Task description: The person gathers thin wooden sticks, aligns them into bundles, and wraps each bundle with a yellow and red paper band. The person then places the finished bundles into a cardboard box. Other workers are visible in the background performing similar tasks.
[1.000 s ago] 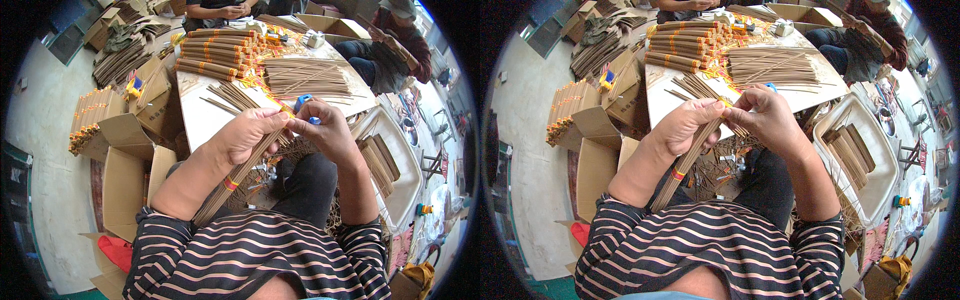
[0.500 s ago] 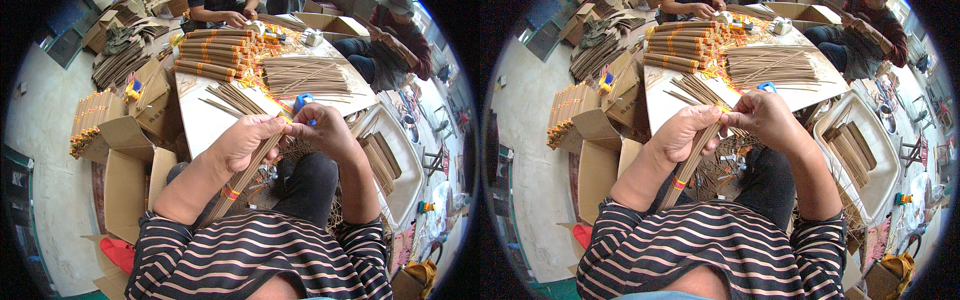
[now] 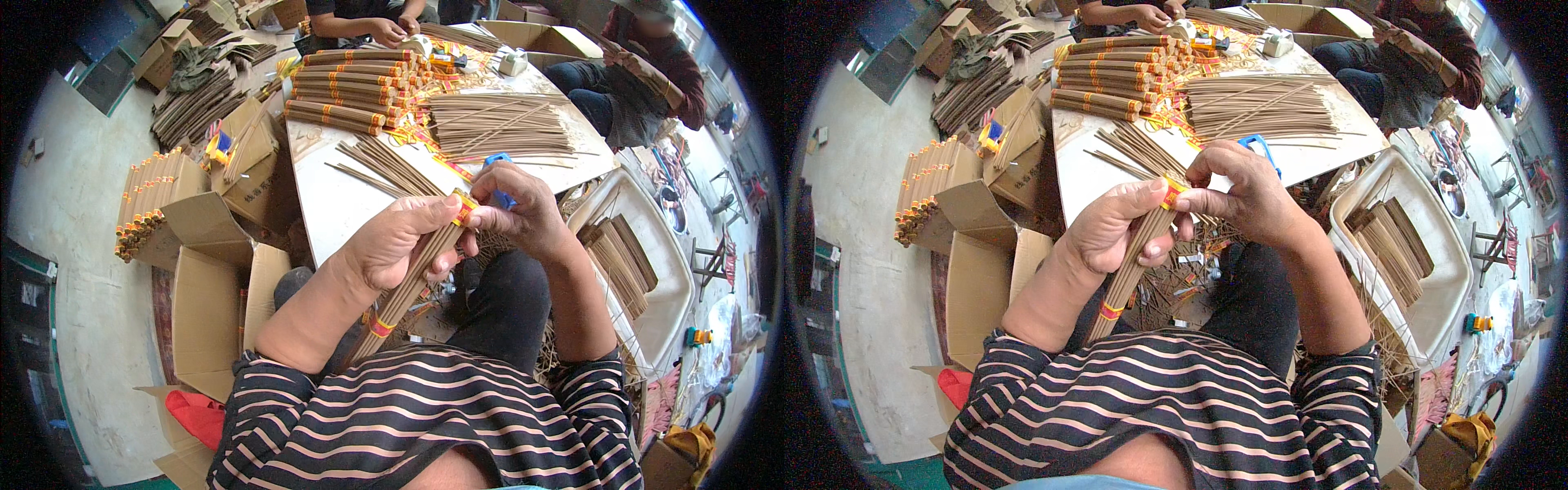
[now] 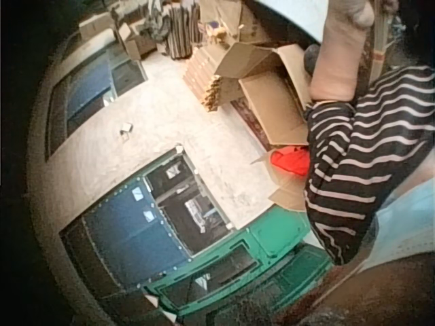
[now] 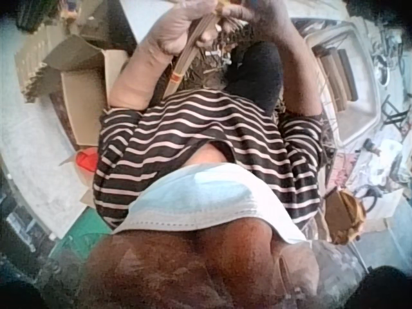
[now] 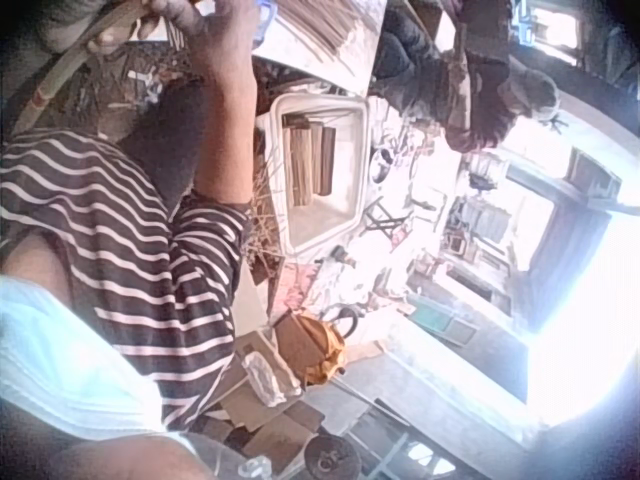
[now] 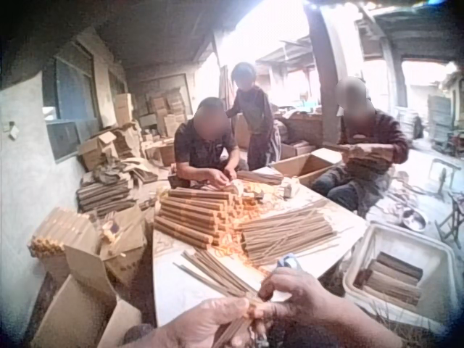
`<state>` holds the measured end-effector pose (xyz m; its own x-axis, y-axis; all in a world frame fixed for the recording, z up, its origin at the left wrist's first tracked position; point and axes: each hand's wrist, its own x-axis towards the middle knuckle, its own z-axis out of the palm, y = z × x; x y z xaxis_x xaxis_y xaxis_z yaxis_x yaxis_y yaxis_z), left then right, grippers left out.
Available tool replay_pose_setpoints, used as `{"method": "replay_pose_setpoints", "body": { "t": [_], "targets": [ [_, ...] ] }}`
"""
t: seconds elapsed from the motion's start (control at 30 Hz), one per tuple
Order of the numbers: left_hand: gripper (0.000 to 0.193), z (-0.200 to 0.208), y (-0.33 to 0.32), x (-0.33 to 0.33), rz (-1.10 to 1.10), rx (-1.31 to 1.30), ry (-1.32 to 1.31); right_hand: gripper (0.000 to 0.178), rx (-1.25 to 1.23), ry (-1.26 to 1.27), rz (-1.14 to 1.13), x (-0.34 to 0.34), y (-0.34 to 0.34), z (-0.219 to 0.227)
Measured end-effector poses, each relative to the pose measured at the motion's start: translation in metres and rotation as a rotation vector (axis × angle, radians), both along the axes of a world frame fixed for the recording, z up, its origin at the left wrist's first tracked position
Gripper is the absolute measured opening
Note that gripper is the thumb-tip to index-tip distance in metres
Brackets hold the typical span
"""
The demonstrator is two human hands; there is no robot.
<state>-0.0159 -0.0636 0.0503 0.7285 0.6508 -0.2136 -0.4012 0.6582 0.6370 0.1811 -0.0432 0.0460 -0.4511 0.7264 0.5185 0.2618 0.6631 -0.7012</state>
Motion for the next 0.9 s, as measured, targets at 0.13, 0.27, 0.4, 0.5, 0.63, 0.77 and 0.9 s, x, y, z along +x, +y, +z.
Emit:
{"method": "replay_pose_setpoints", "body": {
  "t": [0.13,0.27,0.4,0.5,0.63,0.77,0.9],
  "targets": [
    [0.029,-0.004,0.001,-0.001,-0.05,0.011,-0.056,0.029,0.079,0.101,0.081,-0.001,0.008,-0.014],
    [0.031,-0.008,0.003,-0.001,-0.128,-0.048,-0.163,0.024,-0.046,0.285,0.211,-0.004,0.011,-0.022],
    [0.032,-0.011,0.004,-0.001,-0.178,-0.066,-0.271,0.023,-0.189,0.541,0.309,-0.016,0.008,-0.028],
    [0.033,-0.014,0.005,-0.004,-0.196,-0.066,-0.296,0.023,-0.257,0.698,0.366,-0.027,0.008,-0.037],
    [0.033,-0.01,0.003,-0.004,-0.181,-0.012,-0.289,0.018,-0.32,0.862,0.445,-0.037,0.01,-0.049],
    [0.032,-0.009,0.003,-0.007,-0.144,0.022,-0.235,0.013,-0.435,0.937,0.48,-0.041,0.009,-0.057],
    [0.029,0.0,-0.005,-0.003,-0.014,0.062,-0.043,0.021,-0.656,0.907,0.395,-0.024,-0.002,-0.054]
  ]
}}
